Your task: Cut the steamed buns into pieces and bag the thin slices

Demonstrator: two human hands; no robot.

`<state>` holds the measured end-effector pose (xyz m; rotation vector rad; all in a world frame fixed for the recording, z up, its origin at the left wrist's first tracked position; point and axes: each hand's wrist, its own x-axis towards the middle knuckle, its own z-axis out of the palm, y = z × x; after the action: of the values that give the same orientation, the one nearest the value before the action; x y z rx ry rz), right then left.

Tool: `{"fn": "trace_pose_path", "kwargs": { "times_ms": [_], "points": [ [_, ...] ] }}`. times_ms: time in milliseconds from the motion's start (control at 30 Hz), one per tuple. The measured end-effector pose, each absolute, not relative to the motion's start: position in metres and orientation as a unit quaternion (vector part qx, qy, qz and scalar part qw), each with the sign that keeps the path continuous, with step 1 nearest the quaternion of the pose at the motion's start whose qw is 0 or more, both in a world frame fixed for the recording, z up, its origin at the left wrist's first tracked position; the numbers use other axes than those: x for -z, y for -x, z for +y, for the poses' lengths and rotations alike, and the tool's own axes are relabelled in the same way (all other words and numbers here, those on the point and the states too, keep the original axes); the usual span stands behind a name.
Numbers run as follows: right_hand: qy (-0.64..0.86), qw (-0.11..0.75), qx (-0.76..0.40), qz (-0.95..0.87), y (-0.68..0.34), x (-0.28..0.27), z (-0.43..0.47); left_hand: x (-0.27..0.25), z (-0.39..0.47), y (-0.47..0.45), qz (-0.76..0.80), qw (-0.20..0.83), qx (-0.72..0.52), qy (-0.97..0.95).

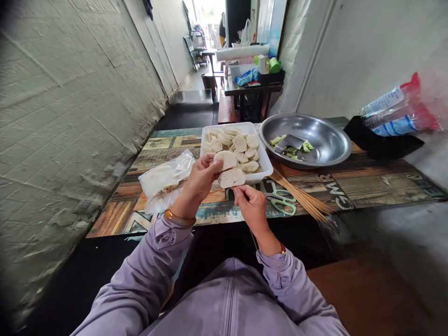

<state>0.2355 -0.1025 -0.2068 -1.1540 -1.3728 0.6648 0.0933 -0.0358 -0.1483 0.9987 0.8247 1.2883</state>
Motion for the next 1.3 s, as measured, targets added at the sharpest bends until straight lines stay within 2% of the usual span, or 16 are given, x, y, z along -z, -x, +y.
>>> {"fn": "trace_pose_path", "kwargs": {
  "times_ms": [333,700,1300],
  "points": [
    [0.494,0.548,-0.287,-0.611,-0.242,0.212,-0.127,0.152,-0.059,-0.094,0.321,0.665,-0.560,-0.376],
    [0.506,0.518,-0.296,-0.624,-0.256,0.226,-0.165,0.151,-0.091,-0.094,0.341,0.629,-0.588,-0.376],
    [0.491,0.526,-0.185,-0.670,-0.255,0.218,-0.185,0.151,-0.121,-0.098,0.346,0.598,-0.601,-0.402]
  ]
}}
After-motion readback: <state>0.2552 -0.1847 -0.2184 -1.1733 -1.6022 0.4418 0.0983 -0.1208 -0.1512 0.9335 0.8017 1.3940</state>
